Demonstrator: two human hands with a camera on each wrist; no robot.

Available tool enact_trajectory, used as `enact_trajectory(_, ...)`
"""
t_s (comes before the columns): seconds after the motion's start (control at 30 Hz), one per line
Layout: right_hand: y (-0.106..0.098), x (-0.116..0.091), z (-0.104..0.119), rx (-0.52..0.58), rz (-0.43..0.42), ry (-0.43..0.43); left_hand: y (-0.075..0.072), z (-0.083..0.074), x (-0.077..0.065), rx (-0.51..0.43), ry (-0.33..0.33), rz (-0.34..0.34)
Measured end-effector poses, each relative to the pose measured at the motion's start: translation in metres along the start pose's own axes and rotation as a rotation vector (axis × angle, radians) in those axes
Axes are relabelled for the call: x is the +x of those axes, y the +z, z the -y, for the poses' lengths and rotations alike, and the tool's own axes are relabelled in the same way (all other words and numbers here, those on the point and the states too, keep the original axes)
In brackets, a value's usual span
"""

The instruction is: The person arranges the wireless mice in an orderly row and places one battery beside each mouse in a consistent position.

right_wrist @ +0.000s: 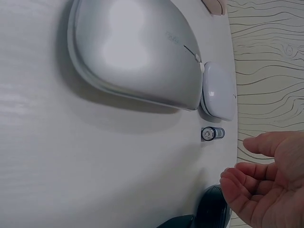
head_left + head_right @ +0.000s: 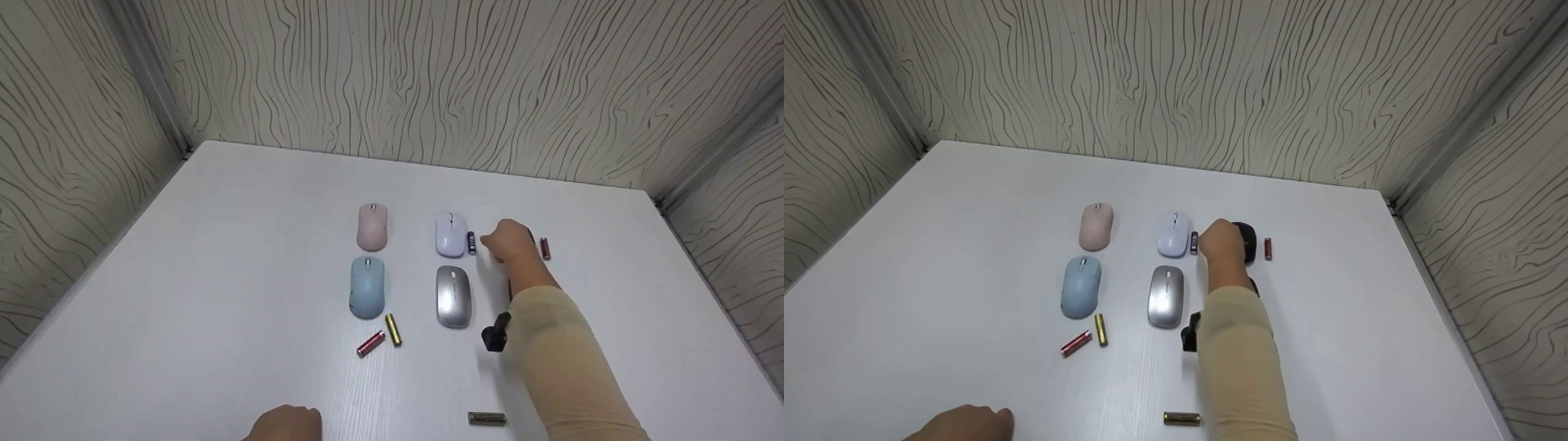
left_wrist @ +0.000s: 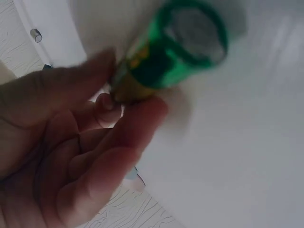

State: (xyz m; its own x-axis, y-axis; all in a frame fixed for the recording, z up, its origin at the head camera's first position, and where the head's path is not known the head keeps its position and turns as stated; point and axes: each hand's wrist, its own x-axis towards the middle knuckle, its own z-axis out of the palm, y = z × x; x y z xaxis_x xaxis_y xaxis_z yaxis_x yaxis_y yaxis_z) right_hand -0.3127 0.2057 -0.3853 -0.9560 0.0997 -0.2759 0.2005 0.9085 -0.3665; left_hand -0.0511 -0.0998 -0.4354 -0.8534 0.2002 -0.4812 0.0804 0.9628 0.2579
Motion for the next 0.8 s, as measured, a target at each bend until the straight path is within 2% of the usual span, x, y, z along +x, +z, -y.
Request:
enact_trajectory(0.13, 0.000, -0.003, 0.000, 0.008, -0.005, -0.002, -0.010, -0.008, 0.004, 0.043, 0.031, -0.016)
enact_trajectory(0.27, 0.002, -0.004, -0.001, -0.004, -0.014, -0.011, -0.023, -0.020, 0.013, 0.105, 0.037, -0.063)
enact_trajectory(0.4, 0.003, -0.003, -0.002, -0.029, -0.017, -0.022, -0.031, -0.029, 0.024, 0.176, 0.087, -0.191)
enact_trajectory(0.47, 0.003, -0.004, -0.002, -0.037, -0.021, -0.030, -0.033, -0.031, 0.030, 0.177, 0.121, -0.267)
enact_trajectory(0.53, 0.003, -0.004, -0.002, -0.035, -0.031, -0.038, -0.035, -0.031, 0.035, 0.162, 0.135, -0.315)
enact_trajectory(0.67, 0.003, -0.004, -0.003, -0.042, -0.044, -0.050, -0.037, -0.033, 0.044, 0.132, 0.114, -0.329)
enact_trajectory(0.8, 0.002, -0.005, -0.003, -0.066, -0.034, -0.041, -0.038, -0.033, 0.046, 0.116, 0.080, -0.318)
